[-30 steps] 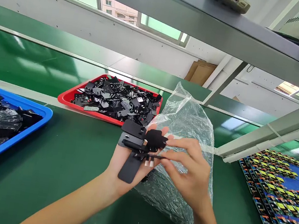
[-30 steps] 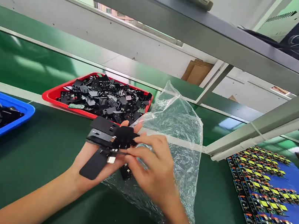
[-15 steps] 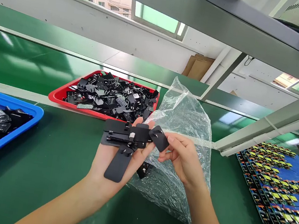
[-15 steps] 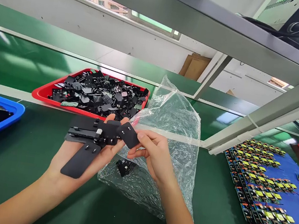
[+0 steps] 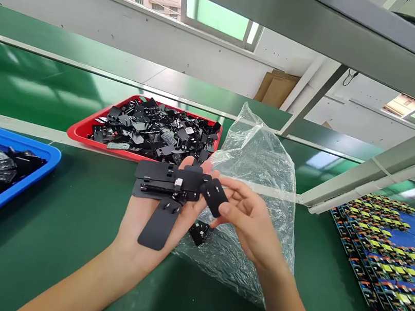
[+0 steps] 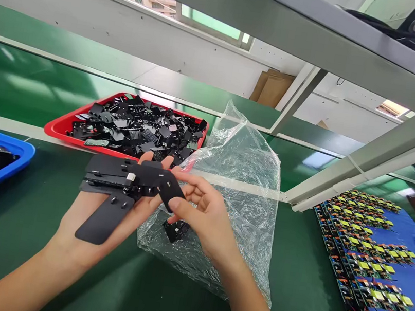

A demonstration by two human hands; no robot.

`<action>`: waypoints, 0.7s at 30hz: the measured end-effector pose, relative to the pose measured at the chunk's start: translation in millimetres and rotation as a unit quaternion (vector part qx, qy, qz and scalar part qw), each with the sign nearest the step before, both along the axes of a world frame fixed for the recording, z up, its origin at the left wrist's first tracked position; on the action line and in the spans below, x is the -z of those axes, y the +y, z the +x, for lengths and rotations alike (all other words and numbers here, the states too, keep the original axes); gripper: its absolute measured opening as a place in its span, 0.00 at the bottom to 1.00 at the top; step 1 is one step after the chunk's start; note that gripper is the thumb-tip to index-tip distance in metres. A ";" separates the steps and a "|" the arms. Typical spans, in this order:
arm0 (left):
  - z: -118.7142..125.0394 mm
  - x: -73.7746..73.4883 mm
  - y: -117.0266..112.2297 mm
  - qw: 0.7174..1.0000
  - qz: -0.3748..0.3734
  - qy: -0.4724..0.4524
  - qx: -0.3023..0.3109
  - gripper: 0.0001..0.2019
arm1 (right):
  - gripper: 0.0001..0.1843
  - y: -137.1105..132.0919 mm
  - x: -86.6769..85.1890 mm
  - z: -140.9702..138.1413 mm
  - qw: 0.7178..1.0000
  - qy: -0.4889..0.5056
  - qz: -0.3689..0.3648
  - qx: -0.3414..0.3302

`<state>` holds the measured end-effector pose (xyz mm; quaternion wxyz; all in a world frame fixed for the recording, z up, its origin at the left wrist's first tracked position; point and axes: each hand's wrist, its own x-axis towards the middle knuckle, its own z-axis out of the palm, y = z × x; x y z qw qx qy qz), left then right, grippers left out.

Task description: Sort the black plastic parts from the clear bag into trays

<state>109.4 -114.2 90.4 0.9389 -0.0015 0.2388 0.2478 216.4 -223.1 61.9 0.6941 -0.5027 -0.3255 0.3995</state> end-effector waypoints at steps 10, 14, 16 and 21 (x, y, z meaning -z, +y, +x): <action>-0.5 2.2 -4.4 1.000 0.001 -0.001 0.026 0.21 | 0.09 -3.3 2.1 -14.0 0.986 -0.144 -0.021 0.087; 0.9 -1.8 -6.4 1.000 -0.009 0.012 0.009 0.20 | 0.11 -8.2 0.9 -12.0 0.960 -0.220 -0.019 0.173; 2.0 -1.6 -9.1 1.000 -0.010 0.017 0.018 0.21 | 0.11 -10.4 -2.1 -10.9 0.953 -0.235 -0.018 0.192; 4.0 -2.2 -14.3 0.999 -0.013 0.034 0.023 0.21 | 0.10 -15.8 -15.0 -7.5 0.974 -0.192 -0.019 0.123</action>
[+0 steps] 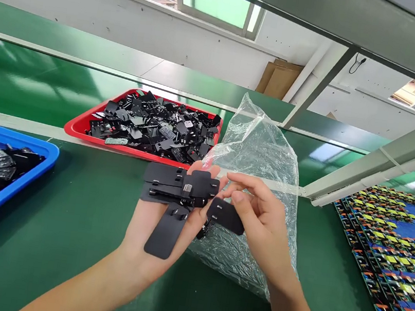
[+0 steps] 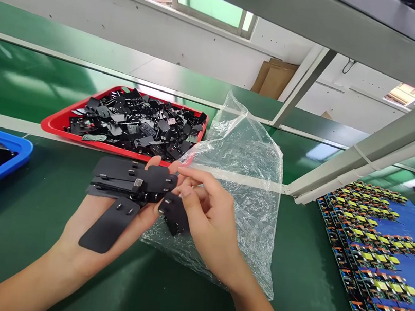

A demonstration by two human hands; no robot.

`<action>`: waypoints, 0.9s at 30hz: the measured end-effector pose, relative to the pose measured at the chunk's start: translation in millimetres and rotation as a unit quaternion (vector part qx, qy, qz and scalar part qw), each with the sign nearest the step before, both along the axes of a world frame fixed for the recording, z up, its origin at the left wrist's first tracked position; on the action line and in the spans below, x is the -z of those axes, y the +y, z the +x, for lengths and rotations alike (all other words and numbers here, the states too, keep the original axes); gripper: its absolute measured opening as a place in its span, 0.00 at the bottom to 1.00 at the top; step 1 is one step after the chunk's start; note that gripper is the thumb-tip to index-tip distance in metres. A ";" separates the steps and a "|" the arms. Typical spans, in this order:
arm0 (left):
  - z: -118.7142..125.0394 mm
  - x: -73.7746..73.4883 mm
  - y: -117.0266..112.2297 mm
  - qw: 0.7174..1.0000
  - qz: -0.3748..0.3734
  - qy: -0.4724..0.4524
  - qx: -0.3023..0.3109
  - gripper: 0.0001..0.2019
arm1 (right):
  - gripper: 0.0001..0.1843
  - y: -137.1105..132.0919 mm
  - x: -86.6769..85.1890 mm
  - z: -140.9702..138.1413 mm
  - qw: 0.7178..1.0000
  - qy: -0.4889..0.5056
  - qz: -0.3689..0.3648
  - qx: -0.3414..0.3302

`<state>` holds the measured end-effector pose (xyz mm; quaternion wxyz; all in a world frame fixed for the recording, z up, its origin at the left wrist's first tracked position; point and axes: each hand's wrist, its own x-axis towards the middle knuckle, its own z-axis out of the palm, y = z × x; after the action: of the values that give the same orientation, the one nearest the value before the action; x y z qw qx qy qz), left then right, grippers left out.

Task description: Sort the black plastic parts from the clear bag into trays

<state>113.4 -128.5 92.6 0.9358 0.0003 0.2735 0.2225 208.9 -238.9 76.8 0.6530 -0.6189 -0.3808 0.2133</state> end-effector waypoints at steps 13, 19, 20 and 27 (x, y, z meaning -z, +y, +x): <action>13.9 12.9 15.2 0.999 0.021 -0.002 -0.044 0.17 | 0.11 16.4 19.3 14.5 0.968 -0.233 -0.032 0.091; 4.9 5.8 44.3 0.984 0.082 -0.108 -0.113 0.19 | 0.20 -74.4 78.1 -55.4 0.937 -0.270 -0.122 -0.183; 2.3 3.0 47.4 0.980 0.087 -0.128 -0.128 0.20 | 0.16 -94.2 96.9 -77.7 0.934 -0.239 -0.101 -0.246; -13.0 -8.3 52.7 0.960 0.089 -0.228 -0.135 0.22 | 0.30 -154.0 224.2 -165.2 0.898 -0.060 -0.347 -0.265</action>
<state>100.4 -75.9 100.9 0.9309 -0.0044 0.0293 0.3641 43.7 -392.9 -147.4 0.2922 -0.6940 -0.4707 0.4599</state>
